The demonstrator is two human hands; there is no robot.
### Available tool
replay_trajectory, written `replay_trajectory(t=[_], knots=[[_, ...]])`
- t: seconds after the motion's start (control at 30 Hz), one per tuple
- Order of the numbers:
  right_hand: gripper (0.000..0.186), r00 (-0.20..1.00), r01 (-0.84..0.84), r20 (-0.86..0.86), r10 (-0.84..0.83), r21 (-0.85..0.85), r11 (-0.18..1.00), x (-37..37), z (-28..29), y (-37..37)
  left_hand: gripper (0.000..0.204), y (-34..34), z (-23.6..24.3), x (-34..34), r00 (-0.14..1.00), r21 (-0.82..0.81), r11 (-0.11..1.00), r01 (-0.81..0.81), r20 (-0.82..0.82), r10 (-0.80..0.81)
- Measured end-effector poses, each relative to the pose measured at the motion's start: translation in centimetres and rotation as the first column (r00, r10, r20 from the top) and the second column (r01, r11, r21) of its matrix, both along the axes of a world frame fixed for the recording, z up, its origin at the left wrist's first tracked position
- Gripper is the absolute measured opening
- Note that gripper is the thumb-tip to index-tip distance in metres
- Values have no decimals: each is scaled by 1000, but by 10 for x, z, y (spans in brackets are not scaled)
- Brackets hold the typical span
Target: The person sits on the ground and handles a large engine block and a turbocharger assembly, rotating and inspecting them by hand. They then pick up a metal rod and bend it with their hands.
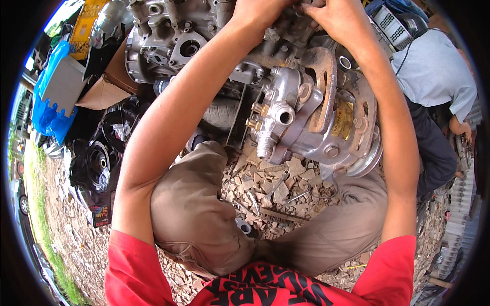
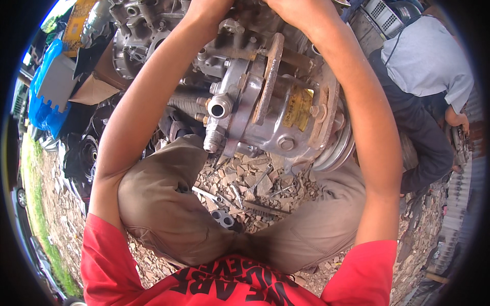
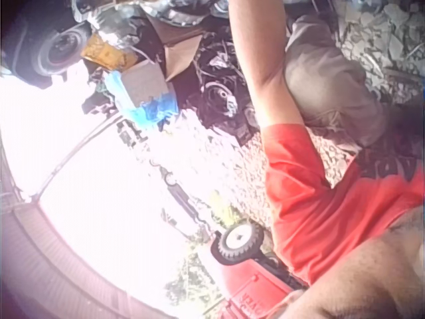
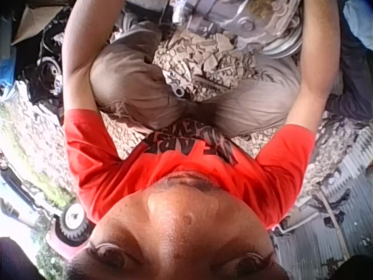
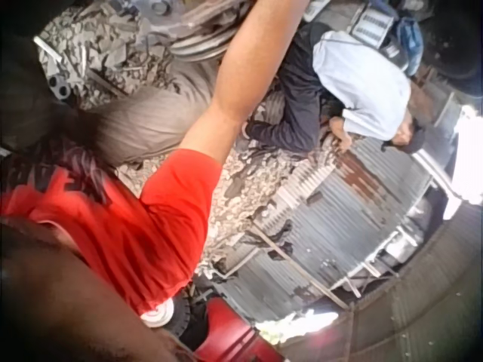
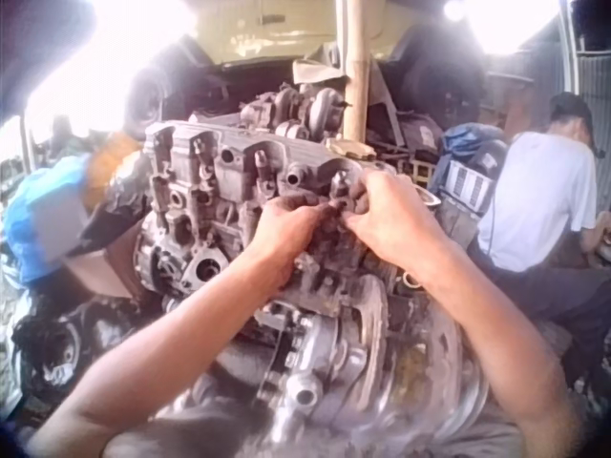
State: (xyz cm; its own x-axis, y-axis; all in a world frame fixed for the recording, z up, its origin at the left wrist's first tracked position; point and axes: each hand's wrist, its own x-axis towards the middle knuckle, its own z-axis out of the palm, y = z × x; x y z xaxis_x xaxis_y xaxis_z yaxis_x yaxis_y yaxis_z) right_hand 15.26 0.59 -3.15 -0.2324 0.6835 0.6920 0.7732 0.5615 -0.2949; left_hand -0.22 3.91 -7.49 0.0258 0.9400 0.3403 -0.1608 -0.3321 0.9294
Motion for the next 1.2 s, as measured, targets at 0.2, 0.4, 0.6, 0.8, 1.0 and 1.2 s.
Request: replay_trajectory(t=[0.2,0.4,0.6,0.8,1.0,1.2], knots=[[11,998,-61,16,62,-42,997,-3,1,-2,16,9,-6,-3,998,43,999,-4,-62,7],[11,999,-9,43,12,-62,998,1,-2,1,20,7,-9,-1,999,18,999,-32,-44,33],[21,978,120,178,-105,-78,990,1,-2,-9,26,5,-7,-1,985,34,994,-103,-133,107],[25,983,185,-13,-185,62,981,0,7,-4,22,15,-11,-6,947,128,979,-160,-259,189],[33,971,-79,-229,-62,-558,826,20,12,9,18,13,-10,-5,962,219,968,-125,-212,172],[34,970,-61,-227,-84,-562,825,19,8,11,18,12,-12,-3,983,150,984,-93,-143,114]])
